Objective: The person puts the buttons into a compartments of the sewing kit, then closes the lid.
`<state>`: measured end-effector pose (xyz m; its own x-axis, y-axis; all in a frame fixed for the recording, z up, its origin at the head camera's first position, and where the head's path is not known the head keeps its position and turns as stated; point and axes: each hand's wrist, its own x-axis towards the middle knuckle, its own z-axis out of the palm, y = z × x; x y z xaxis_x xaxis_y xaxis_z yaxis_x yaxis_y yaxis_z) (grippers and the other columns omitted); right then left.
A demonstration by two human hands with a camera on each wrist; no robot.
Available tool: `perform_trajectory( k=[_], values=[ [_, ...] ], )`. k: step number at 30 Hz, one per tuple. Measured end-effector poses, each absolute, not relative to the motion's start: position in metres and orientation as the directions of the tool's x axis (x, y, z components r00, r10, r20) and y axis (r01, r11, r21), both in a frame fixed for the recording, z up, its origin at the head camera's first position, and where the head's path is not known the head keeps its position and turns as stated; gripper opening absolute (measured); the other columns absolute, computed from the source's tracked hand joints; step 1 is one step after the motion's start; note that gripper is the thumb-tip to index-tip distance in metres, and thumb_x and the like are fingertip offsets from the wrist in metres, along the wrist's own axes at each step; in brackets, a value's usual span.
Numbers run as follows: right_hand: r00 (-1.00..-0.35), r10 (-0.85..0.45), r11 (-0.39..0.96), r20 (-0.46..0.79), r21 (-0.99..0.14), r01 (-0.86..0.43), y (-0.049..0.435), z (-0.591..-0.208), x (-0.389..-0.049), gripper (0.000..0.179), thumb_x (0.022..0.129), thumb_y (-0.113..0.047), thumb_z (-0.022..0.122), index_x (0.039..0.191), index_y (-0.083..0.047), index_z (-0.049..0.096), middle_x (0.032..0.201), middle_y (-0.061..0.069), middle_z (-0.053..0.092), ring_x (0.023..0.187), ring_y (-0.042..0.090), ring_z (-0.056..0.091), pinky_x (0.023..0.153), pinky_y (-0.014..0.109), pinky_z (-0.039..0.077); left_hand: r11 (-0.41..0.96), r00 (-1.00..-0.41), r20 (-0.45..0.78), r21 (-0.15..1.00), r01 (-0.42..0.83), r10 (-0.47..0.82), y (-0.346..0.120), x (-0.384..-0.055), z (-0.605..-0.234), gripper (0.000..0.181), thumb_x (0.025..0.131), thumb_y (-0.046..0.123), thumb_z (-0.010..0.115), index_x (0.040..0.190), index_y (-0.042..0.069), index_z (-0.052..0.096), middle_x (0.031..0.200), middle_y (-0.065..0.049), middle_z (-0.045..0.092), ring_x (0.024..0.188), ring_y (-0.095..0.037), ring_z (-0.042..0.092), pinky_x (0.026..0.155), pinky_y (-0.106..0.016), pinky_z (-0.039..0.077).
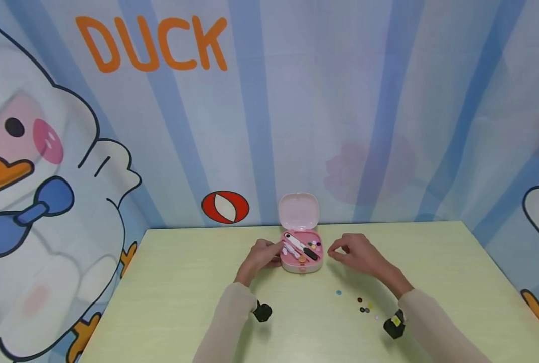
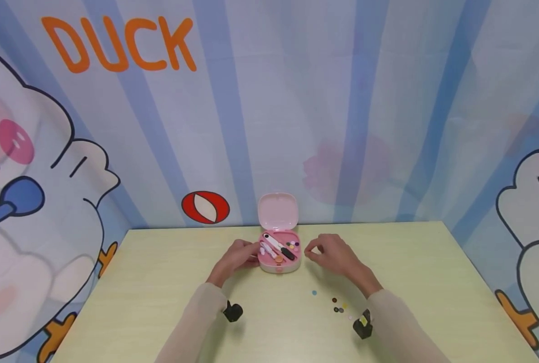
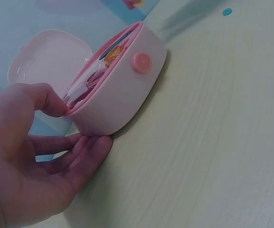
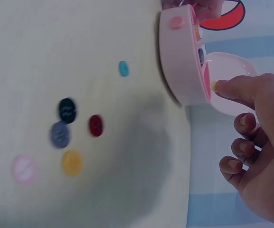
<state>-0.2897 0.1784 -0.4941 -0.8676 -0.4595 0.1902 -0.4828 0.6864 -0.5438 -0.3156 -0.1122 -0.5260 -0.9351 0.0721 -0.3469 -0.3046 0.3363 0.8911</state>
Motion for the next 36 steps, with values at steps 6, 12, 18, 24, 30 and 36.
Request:
perform_trajectory(
  k=[6, 12, 18, 24, 30, 36],
  values=[
    [-0.877, -0.452, 0.710, 0.165, -0.528, -0.466, 0.165, -0.489, -0.308, 0.013, 0.096, -0.017, 0.074, 0.103, -0.010, 0.082, 0.074, -0.005, 0.059, 0.067, 0.014, 0.047, 0.060, 0.029, 0.037, 0.341, -0.934, -0.349, 0.889, -0.304, 0.078, -0.111, -0.317, -0.527, 0.049, 0.101, 0.034, 0.064, 0.129, -0.006, 0.059, 0.105, -0.012, 0.069, 0.092, -0.020, 0.069, 0.079, -0.028, 0.061],
    [-0.891, -0.434, 0.735, 0.133, -0.520, -0.436, 0.155, -0.485, -0.320, 0.014, 0.096, -0.018, 0.074, 0.103, -0.009, 0.082, 0.080, -0.001, 0.064, 0.073, 0.016, 0.049, 0.062, 0.031, 0.039, 0.338, -0.933, -0.352, 0.889, -0.308, 0.076, -0.110, -0.317, -0.526, 0.047, 0.101, 0.034, 0.064, 0.127, -0.005, 0.061, 0.105, -0.011, 0.069, 0.091, -0.020, 0.068, 0.079, -0.027, 0.061],
    [-0.907, -0.411, 0.757, 0.088, -0.521, -0.393, 0.150, -0.486, -0.328, 0.015, 0.097, -0.018, 0.073, 0.106, -0.009, 0.082, 0.086, 0.000, 0.067, 0.077, 0.018, 0.052, 0.063, 0.031, 0.042, 0.335, -0.933, -0.355, 0.888, -0.315, 0.063, -0.110, -0.315, -0.524, 0.050, 0.102, 0.034, 0.063, 0.131, -0.006, 0.056, 0.106, -0.012, 0.068, 0.092, -0.021, 0.068, 0.080, -0.028, 0.061],
    [-0.922, -0.383, 0.769, 0.057, -0.533, -0.352, 0.147, -0.488, -0.335, 0.016, 0.098, -0.018, 0.072, 0.106, -0.008, 0.081, 0.089, 0.002, 0.068, 0.079, 0.019, 0.053, 0.064, 0.031, 0.044, 0.320, -0.935, -0.351, 0.893, -0.316, 0.057, -0.110, -0.312, -0.522, 0.049, 0.102, 0.032, 0.064, 0.131, -0.006, 0.055, 0.107, -0.014, 0.067, 0.092, -0.021, 0.068, 0.081, -0.030, 0.061],
    [-0.927, -0.372, 0.776, 0.045, -0.533, -0.337, 0.145, -0.491, -0.338, 0.015, 0.098, -0.017, 0.072, 0.106, -0.009, 0.081, 0.088, 0.001, 0.068, 0.078, 0.019, 0.053, 0.062, 0.030, 0.044, 0.333, -0.931, -0.361, 0.884, -0.327, 0.046, -0.110, -0.312, -0.523, 0.053, 0.101, 0.034, 0.065, 0.134, -0.005, 0.053, 0.108, -0.013, 0.066, 0.093, -0.021, 0.068, 0.081, -0.029, 0.061],
    [-0.931, -0.362, 0.777, 0.041, -0.539, -0.326, 0.144, -0.494, -0.341, 0.016, 0.098, -0.019, 0.072, 0.107, -0.010, 0.081, 0.088, 0.001, 0.068, 0.075, 0.018, 0.053, 0.060, 0.029, 0.043, 0.338, -0.932, -0.361, 0.883, -0.327, 0.042, -0.110, -0.313, -0.523, 0.052, 0.101, 0.034, 0.065, 0.134, -0.005, 0.053, 0.109, -0.013, 0.066, 0.093, -0.022, 0.068, 0.081, -0.029, 0.061]
  ],
)
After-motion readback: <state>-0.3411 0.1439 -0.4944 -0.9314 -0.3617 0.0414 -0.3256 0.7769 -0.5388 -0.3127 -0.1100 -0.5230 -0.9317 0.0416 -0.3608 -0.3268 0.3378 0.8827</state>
